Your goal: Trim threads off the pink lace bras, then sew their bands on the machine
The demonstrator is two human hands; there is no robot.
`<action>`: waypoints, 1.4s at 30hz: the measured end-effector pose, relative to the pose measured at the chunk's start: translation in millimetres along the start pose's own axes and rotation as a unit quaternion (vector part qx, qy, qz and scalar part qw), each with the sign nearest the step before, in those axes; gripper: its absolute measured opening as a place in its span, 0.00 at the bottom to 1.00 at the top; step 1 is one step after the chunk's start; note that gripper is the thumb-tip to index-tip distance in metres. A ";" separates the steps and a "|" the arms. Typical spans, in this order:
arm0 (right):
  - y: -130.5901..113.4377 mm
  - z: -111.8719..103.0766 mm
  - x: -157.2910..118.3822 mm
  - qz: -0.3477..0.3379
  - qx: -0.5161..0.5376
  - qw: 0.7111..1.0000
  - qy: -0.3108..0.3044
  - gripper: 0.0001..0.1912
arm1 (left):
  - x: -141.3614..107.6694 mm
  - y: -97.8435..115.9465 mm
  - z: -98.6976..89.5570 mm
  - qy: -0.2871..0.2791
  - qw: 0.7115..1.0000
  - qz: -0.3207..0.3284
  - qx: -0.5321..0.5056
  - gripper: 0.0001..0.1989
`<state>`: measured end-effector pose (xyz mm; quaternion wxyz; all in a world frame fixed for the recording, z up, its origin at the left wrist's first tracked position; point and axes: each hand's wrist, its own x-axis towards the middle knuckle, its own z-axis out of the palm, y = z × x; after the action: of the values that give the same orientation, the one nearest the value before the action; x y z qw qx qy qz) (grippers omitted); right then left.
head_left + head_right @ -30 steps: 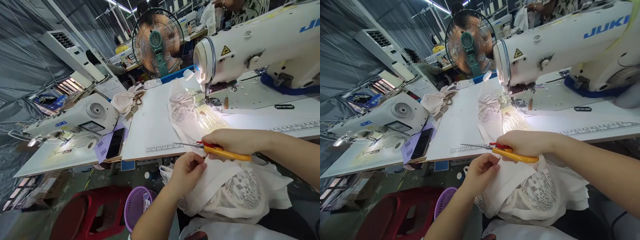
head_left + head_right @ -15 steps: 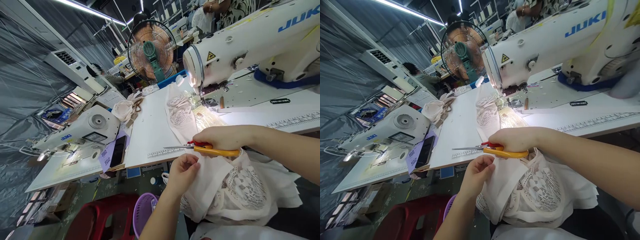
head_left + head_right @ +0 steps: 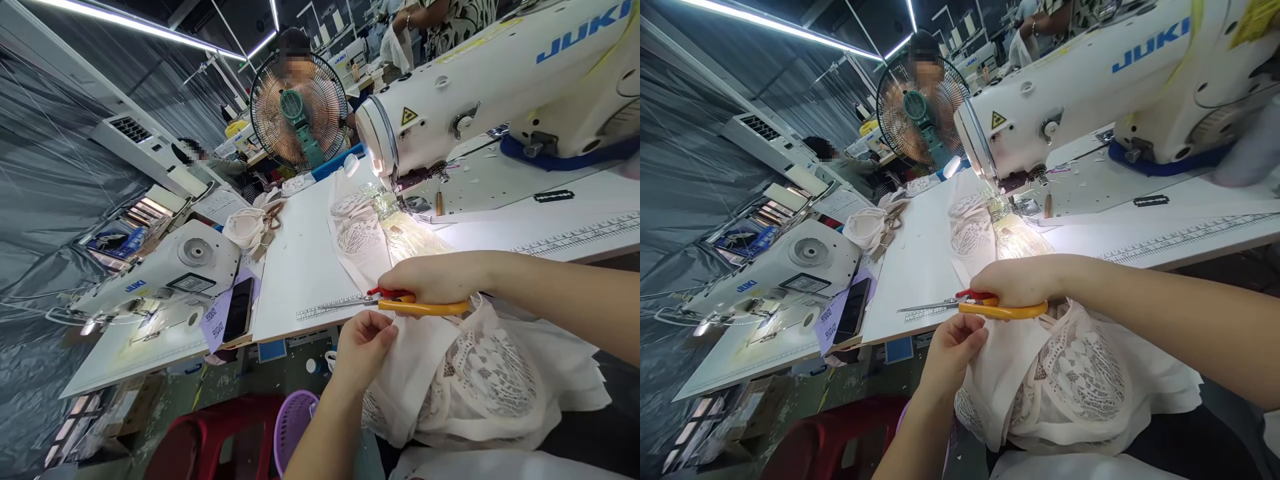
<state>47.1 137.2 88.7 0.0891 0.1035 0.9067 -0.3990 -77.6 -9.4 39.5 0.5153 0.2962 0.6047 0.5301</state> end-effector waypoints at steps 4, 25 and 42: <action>0.8 0.4 1.0 -0.003 -0.004 1.000 0.003 0.05 | 0.7 0.4 1.0 0.005 1.000 -0.005 0.008 0.17; -4.7 1.6 2.4 -0.023 -0.053 0.998 0.017 0.06 | 3.1 4.3 4.2 -0.035 0.999 0.003 0.019 0.20; 5.7 45.2 -32.9 0.026 0.164 0.969 0.183 0.14 | -2.8 1.2 -1.1 0.004 0.997 -0.014 -0.077 0.17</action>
<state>83.8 103.6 62.6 -0.0866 0.2112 0.8268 -0.5141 -78.0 -11.9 41.3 0.5413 0.2448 0.5686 0.5690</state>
